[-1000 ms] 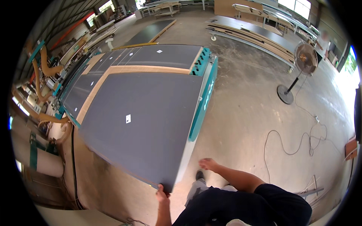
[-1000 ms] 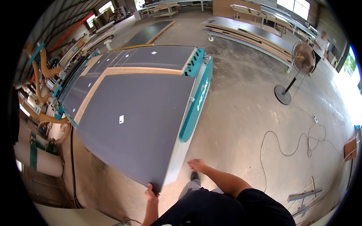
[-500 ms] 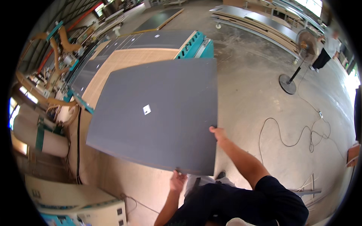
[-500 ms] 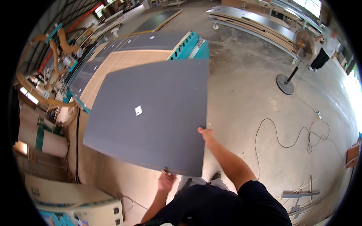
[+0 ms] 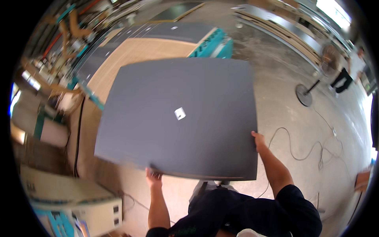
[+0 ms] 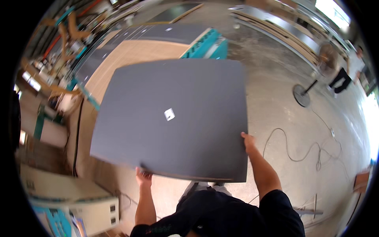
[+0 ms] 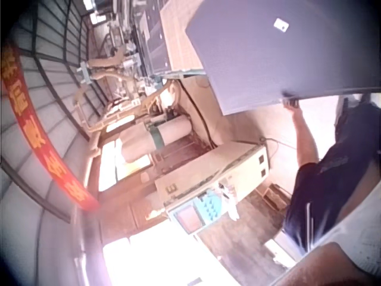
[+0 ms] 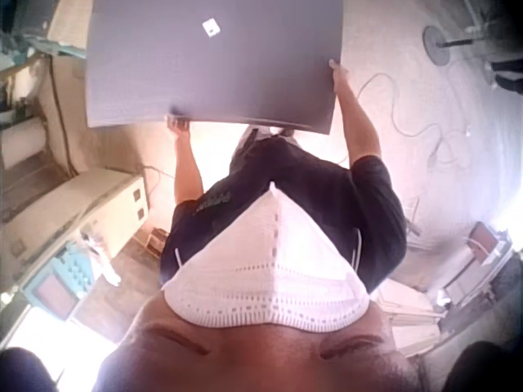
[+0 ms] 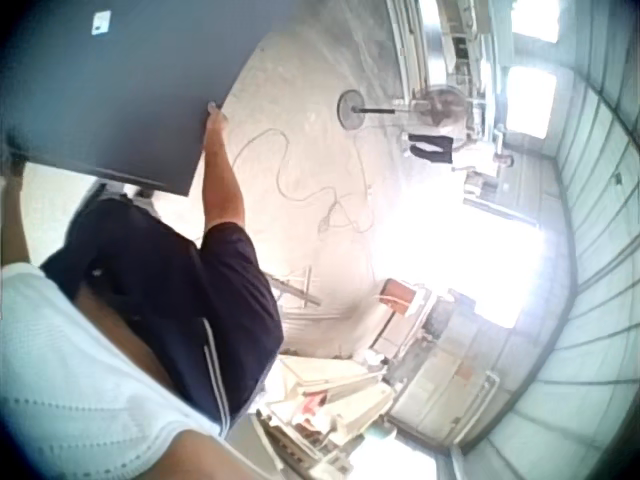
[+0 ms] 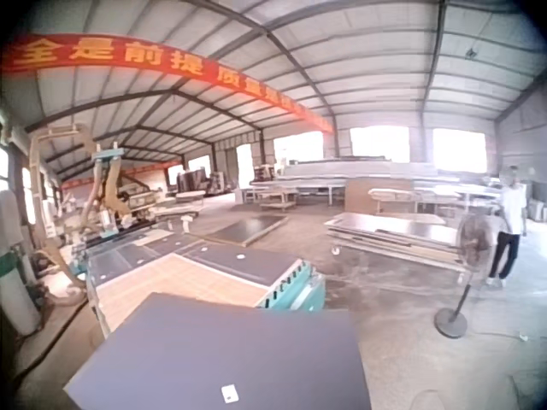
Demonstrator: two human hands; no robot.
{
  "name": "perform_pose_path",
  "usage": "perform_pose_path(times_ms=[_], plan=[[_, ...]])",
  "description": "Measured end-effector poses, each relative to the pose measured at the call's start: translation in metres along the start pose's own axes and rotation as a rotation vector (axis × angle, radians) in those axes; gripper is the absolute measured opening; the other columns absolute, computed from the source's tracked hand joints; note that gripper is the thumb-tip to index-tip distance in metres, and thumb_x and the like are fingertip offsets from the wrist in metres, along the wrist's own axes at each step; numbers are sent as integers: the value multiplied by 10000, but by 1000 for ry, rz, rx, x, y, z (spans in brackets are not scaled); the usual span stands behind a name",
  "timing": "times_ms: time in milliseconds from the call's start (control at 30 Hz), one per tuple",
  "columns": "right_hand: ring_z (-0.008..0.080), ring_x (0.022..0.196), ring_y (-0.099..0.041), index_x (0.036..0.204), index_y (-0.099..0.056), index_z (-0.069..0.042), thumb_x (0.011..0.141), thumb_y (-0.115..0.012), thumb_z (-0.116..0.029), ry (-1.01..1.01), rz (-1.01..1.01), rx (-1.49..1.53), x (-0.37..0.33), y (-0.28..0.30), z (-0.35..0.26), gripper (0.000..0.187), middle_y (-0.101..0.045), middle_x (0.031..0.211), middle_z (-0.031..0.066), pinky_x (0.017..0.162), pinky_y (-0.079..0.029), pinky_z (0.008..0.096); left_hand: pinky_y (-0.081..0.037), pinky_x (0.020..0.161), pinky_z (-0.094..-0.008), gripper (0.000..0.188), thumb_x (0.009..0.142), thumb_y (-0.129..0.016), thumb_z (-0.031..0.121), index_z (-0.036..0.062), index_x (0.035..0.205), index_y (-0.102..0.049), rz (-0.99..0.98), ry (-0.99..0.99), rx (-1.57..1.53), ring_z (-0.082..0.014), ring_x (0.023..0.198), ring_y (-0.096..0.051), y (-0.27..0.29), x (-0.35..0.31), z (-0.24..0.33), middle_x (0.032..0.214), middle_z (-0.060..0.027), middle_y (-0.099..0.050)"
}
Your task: The person peels white labels from large grey panels on a machine bed, carries an L-shaped panel and a rectangular panel across a workshop to stacks, and picks up thin wooden strips from the floor.
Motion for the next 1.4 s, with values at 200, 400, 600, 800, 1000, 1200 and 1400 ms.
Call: perform_pose_path(times_ms=[200,400,600,800,1000,1200,1400], plan=[[291,1075,-533,1102,-554,99,764,-643,-471,42,205,-279,8,-21,5,669,-578,1107,236,900,-411,369,-375,936,-481,641,795,-527,541,117,1270,-464,-150,0,-140,-300,1173,-428,20,57,52,1282,-91,-467],[290,980,-586,1057,-597,89,752,-647,-493,-115,149,-157,29,-2,53,659,-613,1065,187,872,-434,343,-401,885,-483,615,796,-535,525,111,1248,-484,-32,1,79,-305,1108,-474,-32,115,78,1234,-108,-503],[286,978,-585,1110,-589,40,785,-623,-475,-219,-103,51,43,-12,46,610,-611,1081,161,871,-434,394,-428,835,-485,590,797,-543,509,104,1225,-505,50,-34,156,-311,1044,-520,-27,133,113,1187,-124,-540],[283,1093,-531,1193,-517,16,829,-529,-504,-150,-300,237,134,-62,-47,635,-560,1178,176,962,-388,377,-454,784,-486,565,799,-551,492,97,1202,-525,141,-85,123,-316,979,-566,13,125,135,1139,-140,-576],[270,960,-591,1106,-584,22,810,-565,-470,-45,39,85,139,-88,-99,574,-614,1050,160,869,-442,363,-481,734,-488,541,800,-559,476,91,1180,-545,219,-80,35,-322,914,-612,78,126,141,1092,-157,-613],[250,875,-613,1069,-588,61,826,-569,-426,83,162,-46,150,-80,-119,545,-629,997,153,790,-463,340,-465,725,-556,566,755,-606,488,108,1171,-555,337,-70,-31,-341,962,-609,129,138,129,1142,-156,-593],[246,823,-608,1011,-596,96,817,-587,-396,144,153,-43,146,-68,-169,529,-633,923,166,750,-468,344,-444,774,-532,578,770,-579,500,110,1194,-526,237,-214,-103,-332,1000,-570,25,92,131,1171,-139,-561]])
Point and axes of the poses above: each hand's wrist, its own x-axis towards the middle knuckle, its own y-axis out of the back of the hand, z = x × y, the point moved 6 cm from there along x, towards the middle knuckle
